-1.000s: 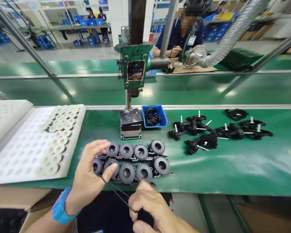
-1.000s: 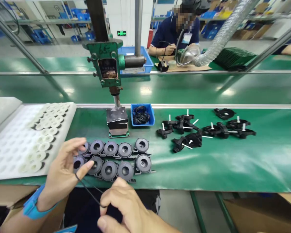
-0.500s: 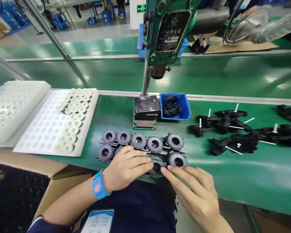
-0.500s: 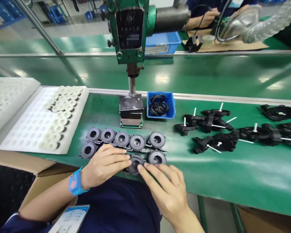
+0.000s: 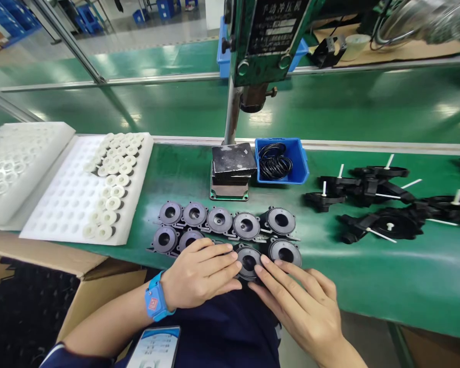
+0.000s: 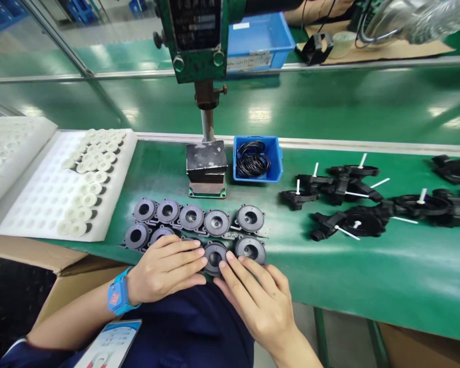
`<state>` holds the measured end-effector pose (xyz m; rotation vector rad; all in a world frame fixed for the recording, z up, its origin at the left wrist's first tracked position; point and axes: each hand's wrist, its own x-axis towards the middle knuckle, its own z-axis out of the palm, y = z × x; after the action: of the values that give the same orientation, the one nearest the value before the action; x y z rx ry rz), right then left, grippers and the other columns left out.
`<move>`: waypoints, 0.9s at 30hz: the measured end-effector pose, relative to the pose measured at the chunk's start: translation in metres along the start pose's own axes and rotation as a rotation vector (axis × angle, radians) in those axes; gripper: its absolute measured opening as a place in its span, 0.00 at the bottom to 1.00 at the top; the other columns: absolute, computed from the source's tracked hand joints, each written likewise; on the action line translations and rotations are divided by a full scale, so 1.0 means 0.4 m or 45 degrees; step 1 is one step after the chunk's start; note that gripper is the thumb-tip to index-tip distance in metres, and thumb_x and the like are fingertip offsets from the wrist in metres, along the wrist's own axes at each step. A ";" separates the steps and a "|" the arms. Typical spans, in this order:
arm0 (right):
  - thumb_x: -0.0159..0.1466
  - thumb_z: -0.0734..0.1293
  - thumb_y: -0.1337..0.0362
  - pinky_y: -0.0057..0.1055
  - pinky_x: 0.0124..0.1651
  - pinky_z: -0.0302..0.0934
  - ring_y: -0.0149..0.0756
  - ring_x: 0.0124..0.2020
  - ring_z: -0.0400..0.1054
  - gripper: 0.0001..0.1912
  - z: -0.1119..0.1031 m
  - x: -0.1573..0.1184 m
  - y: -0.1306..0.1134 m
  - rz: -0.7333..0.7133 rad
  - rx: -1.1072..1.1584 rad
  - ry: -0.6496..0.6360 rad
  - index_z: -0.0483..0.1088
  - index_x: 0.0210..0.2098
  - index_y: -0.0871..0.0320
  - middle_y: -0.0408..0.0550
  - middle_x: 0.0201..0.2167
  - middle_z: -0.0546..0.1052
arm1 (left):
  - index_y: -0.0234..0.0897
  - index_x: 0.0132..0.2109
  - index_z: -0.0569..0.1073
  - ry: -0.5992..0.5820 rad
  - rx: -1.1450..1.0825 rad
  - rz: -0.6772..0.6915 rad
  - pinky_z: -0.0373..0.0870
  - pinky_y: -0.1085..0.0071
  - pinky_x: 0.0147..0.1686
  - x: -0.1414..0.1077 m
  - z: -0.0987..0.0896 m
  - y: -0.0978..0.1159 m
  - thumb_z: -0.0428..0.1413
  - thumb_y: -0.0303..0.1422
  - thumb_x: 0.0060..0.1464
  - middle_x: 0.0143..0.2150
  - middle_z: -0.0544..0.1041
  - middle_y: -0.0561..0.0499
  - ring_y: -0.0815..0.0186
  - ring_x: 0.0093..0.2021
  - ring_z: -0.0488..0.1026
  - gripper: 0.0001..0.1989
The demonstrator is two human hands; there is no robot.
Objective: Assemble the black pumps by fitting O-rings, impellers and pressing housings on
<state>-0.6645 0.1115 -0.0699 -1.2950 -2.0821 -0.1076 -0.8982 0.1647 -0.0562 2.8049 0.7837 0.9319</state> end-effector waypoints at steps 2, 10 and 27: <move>0.60 0.76 0.65 0.32 0.51 0.57 0.29 0.45 0.73 0.17 0.003 -0.005 -0.006 0.003 -0.016 0.032 0.75 0.48 0.52 0.39 0.45 0.79 | 0.34 0.46 0.78 0.027 -0.027 0.009 0.74 0.68 0.47 0.002 0.005 0.007 0.64 0.32 0.58 0.43 0.84 0.49 0.64 0.49 0.80 0.10; 0.69 0.64 0.72 0.31 0.51 0.57 0.29 0.47 0.73 0.18 0.031 -0.053 -0.017 -0.078 0.047 0.160 0.74 0.55 0.50 0.40 0.43 0.80 | 0.32 0.46 0.78 0.038 -0.042 0.158 0.77 0.70 0.50 -0.002 0.012 0.010 0.59 0.26 0.62 0.42 0.84 0.47 0.65 0.51 0.80 0.07; 0.71 0.62 0.49 0.34 0.52 0.56 0.38 0.47 0.64 0.27 0.051 -0.063 -0.010 0.049 -0.384 0.198 0.65 0.66 0.49 0.49 0.42 0.78 | 0.32 0.54 0.76 -0.104 0.005 0.244 0.75 0.68 0.55 -0.021 0.010 -0.006 0.57 0.27 0.63 0.48 0.83 0.48 0.63 0.55 0.77 0.13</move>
<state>-0.6710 0.0983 -0.0993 -1.4512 -1.9591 -0.5061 -0.9027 0.1629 -0.0647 2.9403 0.5146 0.8344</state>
